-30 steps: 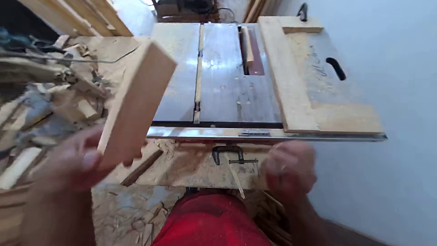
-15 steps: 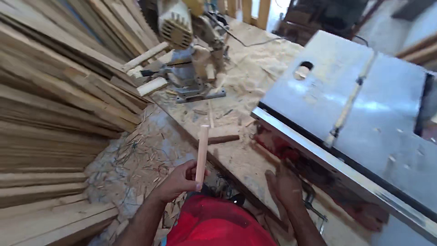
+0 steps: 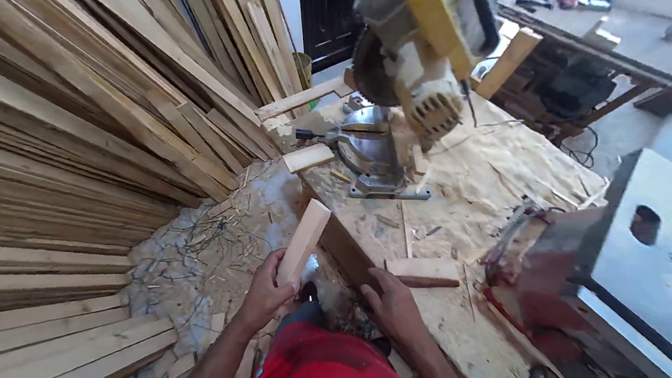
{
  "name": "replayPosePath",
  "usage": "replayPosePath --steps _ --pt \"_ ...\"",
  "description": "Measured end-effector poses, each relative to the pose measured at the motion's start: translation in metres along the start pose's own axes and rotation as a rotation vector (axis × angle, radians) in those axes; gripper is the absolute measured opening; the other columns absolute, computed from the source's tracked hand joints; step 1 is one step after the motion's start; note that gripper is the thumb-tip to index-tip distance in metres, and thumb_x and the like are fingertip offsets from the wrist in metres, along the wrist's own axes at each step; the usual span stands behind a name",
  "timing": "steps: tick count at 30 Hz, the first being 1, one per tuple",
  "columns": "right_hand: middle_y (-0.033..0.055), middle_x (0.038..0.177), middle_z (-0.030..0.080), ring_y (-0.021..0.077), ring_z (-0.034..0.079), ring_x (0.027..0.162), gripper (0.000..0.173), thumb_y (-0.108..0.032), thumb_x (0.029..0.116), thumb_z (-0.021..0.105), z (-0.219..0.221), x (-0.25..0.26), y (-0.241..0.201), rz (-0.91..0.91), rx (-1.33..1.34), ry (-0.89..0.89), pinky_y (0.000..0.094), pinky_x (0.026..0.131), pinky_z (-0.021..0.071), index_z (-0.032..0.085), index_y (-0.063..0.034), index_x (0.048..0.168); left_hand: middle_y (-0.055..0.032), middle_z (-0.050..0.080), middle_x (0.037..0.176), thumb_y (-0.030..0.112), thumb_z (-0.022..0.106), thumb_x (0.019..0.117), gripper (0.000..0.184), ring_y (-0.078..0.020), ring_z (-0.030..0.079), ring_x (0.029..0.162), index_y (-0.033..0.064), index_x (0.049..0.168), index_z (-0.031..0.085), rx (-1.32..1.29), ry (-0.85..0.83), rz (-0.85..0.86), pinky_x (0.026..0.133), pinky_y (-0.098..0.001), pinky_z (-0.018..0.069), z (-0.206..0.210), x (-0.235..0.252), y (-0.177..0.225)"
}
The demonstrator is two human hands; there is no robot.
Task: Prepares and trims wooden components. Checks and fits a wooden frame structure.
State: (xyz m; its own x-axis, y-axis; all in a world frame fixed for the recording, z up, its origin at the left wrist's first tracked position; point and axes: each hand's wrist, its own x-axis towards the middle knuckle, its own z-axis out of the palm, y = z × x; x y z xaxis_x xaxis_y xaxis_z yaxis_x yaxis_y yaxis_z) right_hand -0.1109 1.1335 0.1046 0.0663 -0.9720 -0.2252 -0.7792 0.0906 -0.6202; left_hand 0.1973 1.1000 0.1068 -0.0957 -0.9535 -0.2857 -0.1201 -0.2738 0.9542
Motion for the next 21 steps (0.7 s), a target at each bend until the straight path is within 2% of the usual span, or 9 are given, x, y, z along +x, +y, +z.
replayPosePath --steps 5,9,13,16,18,19,21 --pt "0.0076 0.141 0.062 0.0231 0.059 0.132 0.047 -0.043 0.1027 0.055 0.019 0.116 -0.088 -0.073 -0.094 -0.197 0.0474 0.112 0.0476 0.063 -0.0143 0.139 -0.0028 0.070 0.118 0.040 0.078 0.0722 0.080 -0.0139 0.071 0.101 0.0130 0.142 0.050 0.276 0.195 -0.017 0.082 -0.0394 0.0637 -0.091 0.015 0.019" --pt "0.0161 0.144 0.059 0.0335 0.057 0.132 0.046 -0.034 0.1016 0.061 0.038 0.217 -0.129 -0.238 -0.204 -0.167 0.0547 0.109 0.0482 0.060 -0.0084 0.140 -0.0049 0.066 0.123 0.043 0.078 0.0713 0.082 -0.0145 0.069 0.105 0.0122 0.142 0.051 0.436 0.347 0.011 0.085 -0.0421 0.0620 -0.142 0.035 0.035" --pt "0.0211 0.154 0.048 0.0384 0.050 0.139 0.059 -0.026 0.0928 0.073 0.054 0.322 -0.157 -0.281 -0.383 -0.133 0.0568 0.111 0.0462 0.054 -0.0085 0.146 -0.0052 0.066 0.123 0.045 0.077 0.0727 0.078 -0.0154 0.068 0.104 0.0132 0.140 0.054 0.542 0.403 -0.001 0.086 -0.0444 0.0610 -0.184 0.078 0.044" --pt "0.0199 0.160 0.041 0.0396 0.041 0.147 0.063 -0.024 0.0922 0.073 0.066 0.388 -0.160 -0.357 -0.566 -0.168 0.0586 0.114 0.0413 0.049 -0.0125 0.150 -0.0068 0.067 0.120 0.045 0.078 0.0738 0.078 -0.0171 0.069 0.102 0.0113 0.140 0.054 0.556 0.382 -0.075 0.086 -0.0455 0.0611 -0.225 0.127 0.043" --pt "0.0163 0.155 0.048 0.0391 0.042 0.145 0.064 -0.019 0.0879 0.077 0.071 0.424 -0.161 -0.383 -0.612 -0.227 0.0613 0.110 0.0434 0.053 -0.0174 0.147 -0.0079 0.069 0.117 0.054 0.074 0.0768 0.080 -0.0193 0.070 0.102 0.0107 0.141 0.054 0.521 0.314 -0.175 0.086 -0.0474 0.0605 -0.268 0.173 0.028" --pt "0.0146 0.151 0.052 0.0386 0.044 0.143 0.058 -0.016 0.0908 0.073 0.072 0.437 -0.164 -0.381 -0.632 -0.268 0.0615 0.108 0.0452 0.055 -0.0184 0.146 -0.0078 0.070 0.116 0.058 0.071 0.0786 0.079 -0.0196 0.070 0.100 0.0111 0.140 0.055 0.504 0.272 -0.233 0.085 -0.0474 0.0606 -0.292 0.199 0.014" --pt "0.0136 0.142 0.058 0.0392 0.049 0.137 0.047 -0.009 0.0967 0.061 0.072 0.457 -0.173 -0.366 -0.666 -0.357 0.0607 0.104 0.0468 0.056 -0.0174 0.143 -0.0126 0.070 0.114 0.051 0.071 0.0846 0.068 -0.0255 0.070 0.098 0.0088 0.137 0.057 0.455 0.216 -0.372 0.085 -0.0515 0.0587 -0.338 0.246 -0.016"
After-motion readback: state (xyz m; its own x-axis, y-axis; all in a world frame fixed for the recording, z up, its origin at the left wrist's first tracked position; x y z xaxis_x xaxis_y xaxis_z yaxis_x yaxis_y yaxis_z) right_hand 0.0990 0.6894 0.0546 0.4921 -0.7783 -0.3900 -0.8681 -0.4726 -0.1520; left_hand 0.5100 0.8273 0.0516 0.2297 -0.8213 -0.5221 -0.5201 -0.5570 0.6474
